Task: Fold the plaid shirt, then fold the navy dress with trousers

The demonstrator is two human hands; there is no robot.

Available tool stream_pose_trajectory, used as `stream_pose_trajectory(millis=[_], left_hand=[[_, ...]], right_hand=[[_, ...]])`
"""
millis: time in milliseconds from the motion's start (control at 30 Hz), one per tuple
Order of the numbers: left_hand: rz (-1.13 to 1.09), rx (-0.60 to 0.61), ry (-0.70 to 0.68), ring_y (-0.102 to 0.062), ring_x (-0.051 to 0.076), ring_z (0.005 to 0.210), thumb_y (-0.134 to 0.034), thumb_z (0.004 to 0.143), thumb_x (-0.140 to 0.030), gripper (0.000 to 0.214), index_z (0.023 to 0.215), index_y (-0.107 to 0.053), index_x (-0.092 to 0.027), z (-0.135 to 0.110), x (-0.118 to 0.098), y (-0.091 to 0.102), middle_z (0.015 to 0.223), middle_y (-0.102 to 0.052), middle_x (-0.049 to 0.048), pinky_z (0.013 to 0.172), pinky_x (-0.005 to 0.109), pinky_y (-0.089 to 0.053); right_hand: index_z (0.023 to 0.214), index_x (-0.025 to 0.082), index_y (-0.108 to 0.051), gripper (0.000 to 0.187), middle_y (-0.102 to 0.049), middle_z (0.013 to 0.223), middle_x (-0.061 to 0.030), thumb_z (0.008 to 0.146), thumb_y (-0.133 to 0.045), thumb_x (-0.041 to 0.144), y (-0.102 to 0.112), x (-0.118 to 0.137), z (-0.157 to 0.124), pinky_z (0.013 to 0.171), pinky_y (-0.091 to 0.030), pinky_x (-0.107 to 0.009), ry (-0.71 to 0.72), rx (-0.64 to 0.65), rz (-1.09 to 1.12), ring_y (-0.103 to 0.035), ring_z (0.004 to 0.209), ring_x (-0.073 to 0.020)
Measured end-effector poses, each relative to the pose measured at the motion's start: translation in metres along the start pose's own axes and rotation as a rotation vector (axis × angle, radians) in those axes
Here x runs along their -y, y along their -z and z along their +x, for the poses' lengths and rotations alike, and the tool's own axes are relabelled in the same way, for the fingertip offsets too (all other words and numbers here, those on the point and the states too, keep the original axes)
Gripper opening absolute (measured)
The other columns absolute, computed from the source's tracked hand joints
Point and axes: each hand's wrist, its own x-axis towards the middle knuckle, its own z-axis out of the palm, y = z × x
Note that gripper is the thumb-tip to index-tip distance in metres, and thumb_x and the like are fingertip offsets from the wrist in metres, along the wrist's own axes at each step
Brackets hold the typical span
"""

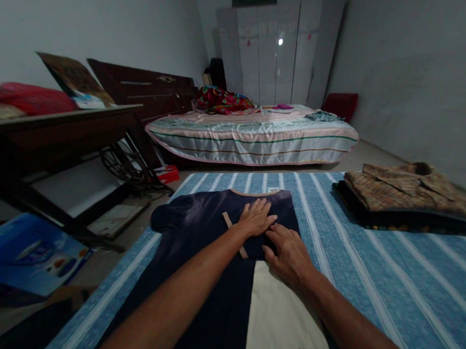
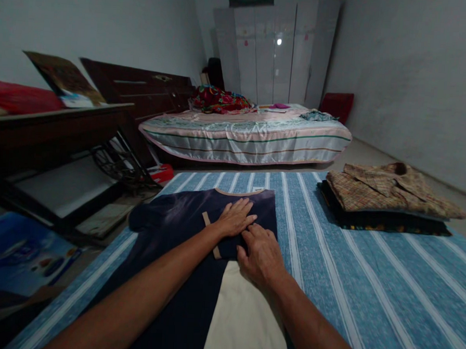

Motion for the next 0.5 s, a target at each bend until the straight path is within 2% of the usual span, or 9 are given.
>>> stream_pose_trajectory(millis=[100, 200, 367, 500], left_hand=[[-0.002, -0.015, 0.001, -0.01, 0.025, 0.14, -0.02, 0.09, -0.054, 0.062, 0.141, -0.025, -0.017, 0.002, 0.002, 0.003, 0.153, -0.016, 0.011, 0.109, 0.051, -0.013], [-0.003, -0.06, -0.009, -0.007, 0.023, 0.141, -0.021, 0.091, -0.054, 0.062, 0.141, -0.024, -0.018, 0.007, 0.003, 0.003, 0.154, -0.011, 0.0099, 0.11, 0.049, -0.012], [-0.036, 0.0, 0.006, -0.004, 0.025, 0.141, -0.019, 0.088, -0.062, 0.071, 0.143, -0.021, -0.018, 0.015, 0.004, -0.002, 0.154, -0.01, 0.0107, 0.11, 0.053, -0.008], [-0.039, -0.028, 0.012, -0.008, 0.024, 0.141, -0.017, 0.089, -0.061, 0.069, 0.142, -0.023, -0.017, 0.013, 0.004, 0.001, 0.154, -0.013, 0.0108, 0.11, 0.051, -0.011]], right_hand=[[0.102, 0.017, -0.063, 0.026, -0.056, 0.12, -0.0113, 0.08, -0.052, 0.026, -0.003, -0.002, 0.0, 0.094, -0.034, -0.037, -0.003, 0.003, -0.016, -0.048, 0.113, -0.0241], [0.102, 0.017, -0.063, 0.026, -0.056, 0.122, -0.0123, 0.082, -0.051, 0.027, -0.005, -0.003, 0.0, 0.096, -0.033, -0.038, -0.003, 0.009, -0.033, -0.047, 0.116, -0.0249], [0.101, 0.018, -0.062, 0.024, -0.057, 0.12, -0.0111, 0.082, -0.051, 0.027, -0.006, -0.004, 0.001, 0.094, -0.034, -0.038, 0.006, 0.004, -0.044, -0.046, 0.116, -0.0246], [0.101, 0.018, -0.062, 0.024, -0.057, 0.12, -0.011, 0.083, -0.05, 0.028, -0.007, -0.004, 0.0, 0.095, -0.034, -0.038, 0.004, 0.006, -0.052, -0.046, 0.116, -0.0243]])
